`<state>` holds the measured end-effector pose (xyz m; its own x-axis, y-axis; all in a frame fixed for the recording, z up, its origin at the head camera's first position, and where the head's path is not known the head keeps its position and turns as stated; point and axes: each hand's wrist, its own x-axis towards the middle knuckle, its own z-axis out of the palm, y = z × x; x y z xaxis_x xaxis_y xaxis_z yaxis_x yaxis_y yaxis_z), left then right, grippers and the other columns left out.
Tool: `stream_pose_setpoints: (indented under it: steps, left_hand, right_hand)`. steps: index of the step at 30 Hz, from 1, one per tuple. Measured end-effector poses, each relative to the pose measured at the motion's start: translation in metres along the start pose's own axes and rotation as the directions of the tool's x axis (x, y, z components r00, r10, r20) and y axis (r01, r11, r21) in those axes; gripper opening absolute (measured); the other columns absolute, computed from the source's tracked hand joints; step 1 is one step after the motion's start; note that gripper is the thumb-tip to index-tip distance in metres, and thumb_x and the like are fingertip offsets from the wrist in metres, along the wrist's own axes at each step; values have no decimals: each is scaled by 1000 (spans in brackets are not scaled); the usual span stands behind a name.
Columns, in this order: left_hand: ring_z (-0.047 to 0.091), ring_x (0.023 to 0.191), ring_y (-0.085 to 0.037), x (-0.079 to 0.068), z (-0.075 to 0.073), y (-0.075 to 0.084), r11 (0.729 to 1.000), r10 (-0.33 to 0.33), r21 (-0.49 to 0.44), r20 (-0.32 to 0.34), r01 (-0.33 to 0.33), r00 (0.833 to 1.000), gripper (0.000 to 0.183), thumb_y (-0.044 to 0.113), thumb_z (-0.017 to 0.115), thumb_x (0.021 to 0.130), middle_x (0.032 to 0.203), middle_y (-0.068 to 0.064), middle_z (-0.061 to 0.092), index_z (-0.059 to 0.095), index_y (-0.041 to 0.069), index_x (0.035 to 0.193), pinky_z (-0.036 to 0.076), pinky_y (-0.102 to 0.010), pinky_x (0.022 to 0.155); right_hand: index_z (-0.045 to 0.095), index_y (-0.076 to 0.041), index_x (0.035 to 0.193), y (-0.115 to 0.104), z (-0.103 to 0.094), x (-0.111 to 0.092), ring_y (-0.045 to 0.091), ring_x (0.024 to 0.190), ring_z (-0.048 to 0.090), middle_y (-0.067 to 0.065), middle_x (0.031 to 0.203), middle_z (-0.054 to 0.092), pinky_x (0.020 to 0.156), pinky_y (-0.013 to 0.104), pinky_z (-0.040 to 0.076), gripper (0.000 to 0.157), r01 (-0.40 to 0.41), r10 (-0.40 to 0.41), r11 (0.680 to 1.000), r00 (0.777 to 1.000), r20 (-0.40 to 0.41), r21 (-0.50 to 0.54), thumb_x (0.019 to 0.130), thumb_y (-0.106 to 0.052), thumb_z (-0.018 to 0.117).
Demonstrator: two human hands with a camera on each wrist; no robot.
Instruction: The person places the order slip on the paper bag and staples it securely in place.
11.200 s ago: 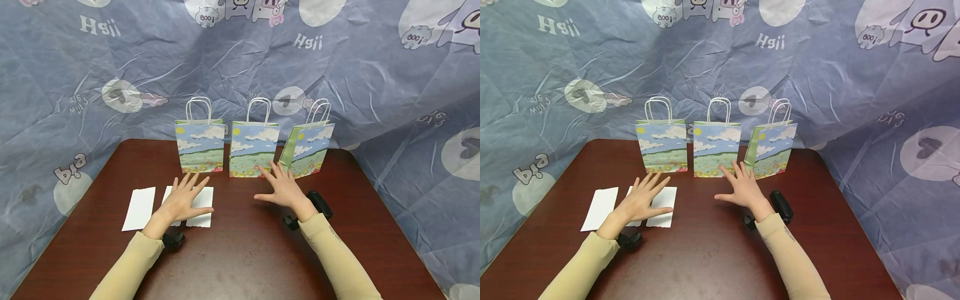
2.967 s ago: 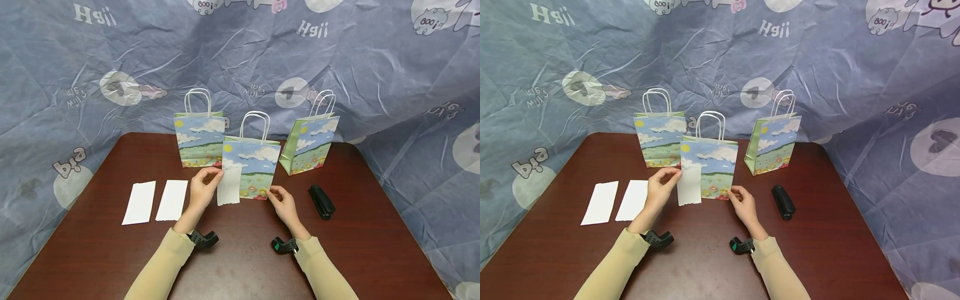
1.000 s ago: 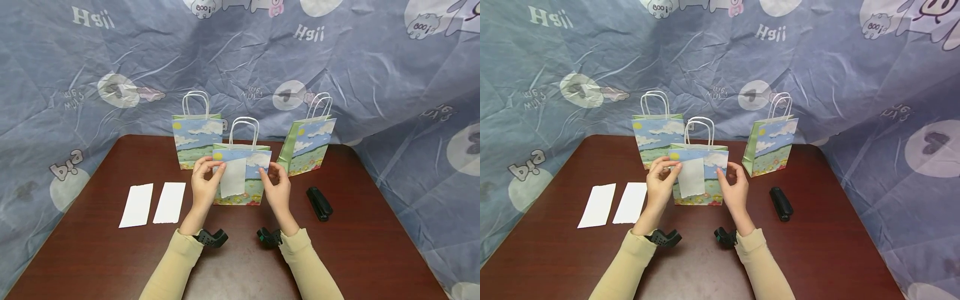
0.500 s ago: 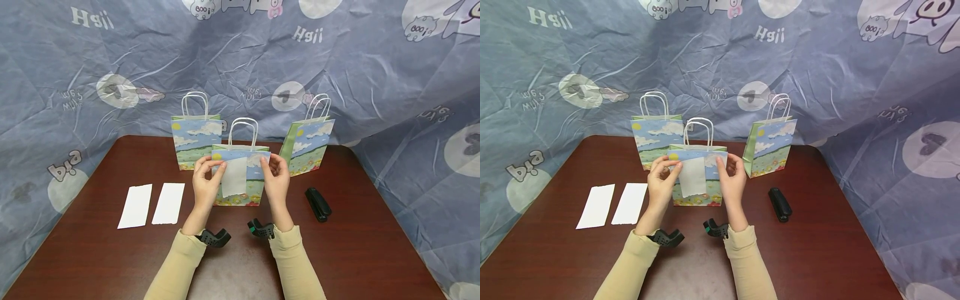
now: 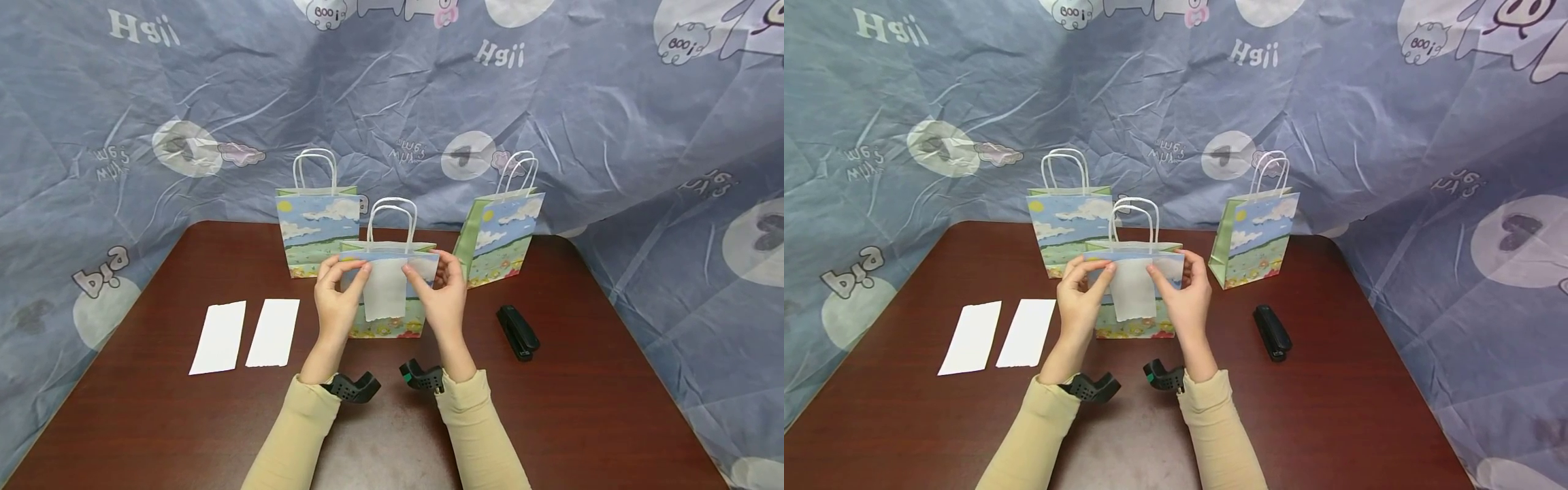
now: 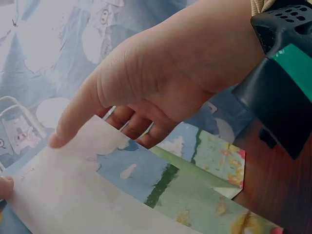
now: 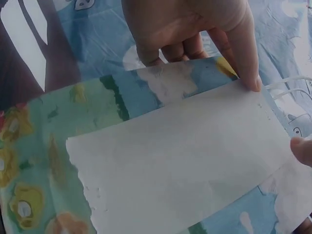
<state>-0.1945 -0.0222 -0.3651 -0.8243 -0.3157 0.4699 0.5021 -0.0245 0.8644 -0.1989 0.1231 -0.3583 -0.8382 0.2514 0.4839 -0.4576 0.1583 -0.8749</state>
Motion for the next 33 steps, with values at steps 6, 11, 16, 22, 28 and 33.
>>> stream_pose_setpoints:
  steps: [6,11,16,22,28,33]
  left_hand:
    - [46,104,-28,-2,1,1,997,69,31,7,-70,998,12,-3,70,82,99,-25,53,68,-11,91,40,-34,84]
    - [50,99,-31,-3,0,2,989,127,80,-4,-126,992,11,-4,71,80,92,-25,56,69,-10,89,43,-34,78]
    - [53,97,-36,-3,-1,2,980,163,119,-19,-160,986,15,-6,74,76,89,-24,59,68,-10,88,43,-39,79]
    - [51,78,-36,-4,-2,-1,981,171,96,-44,-166,984,23,-9,75,73,86,-25,56,56,-13,85,41,-39,68]
    - [47,75,-34,-3,-4,-1,984,166,76,-56,-162,984,45,-8,75,73,80,-28,55,44,-14,104,36,-39,63]
    - [46,63,-30,-1,-7,-2,977,200,90,-52,-195,978,56,-8,76,72,74,-27,61,44,-13,118,33,-37,57]
  right_hand:
    - [53,13,107,-5,0,-3,14,67,52,28,84,58,56,20,42,41,28,-27,999,1000,12,-34,75,3,76]
    - [56,14,97,-7,0,-4,14,67,54,28,82,59,56,19,45,31,42,-42,998,999,11,-51,76,3,76]
    - [56,14,92,-6,-1,-3,12,64,53,27,78,58,54,20,43,27,46,-46,998,999,13,-51,76,3,75]
    - [57,13,90,-5,-1,-3,11,62,52,26,77,58,54,20,43,25,42,-42,998,999,14,-49,77,3,75]
    - [57,12,89,-6,-2,-3,10,60,50,24,75,58,52,18,41,24,31,-30,998,999,18,-62,77,2,75]
    - [57,12,88,-7,-3,-3,9,58,48,22,75,58,51,17,39,25,20,-17,997,999,32,-75,76,1,76]
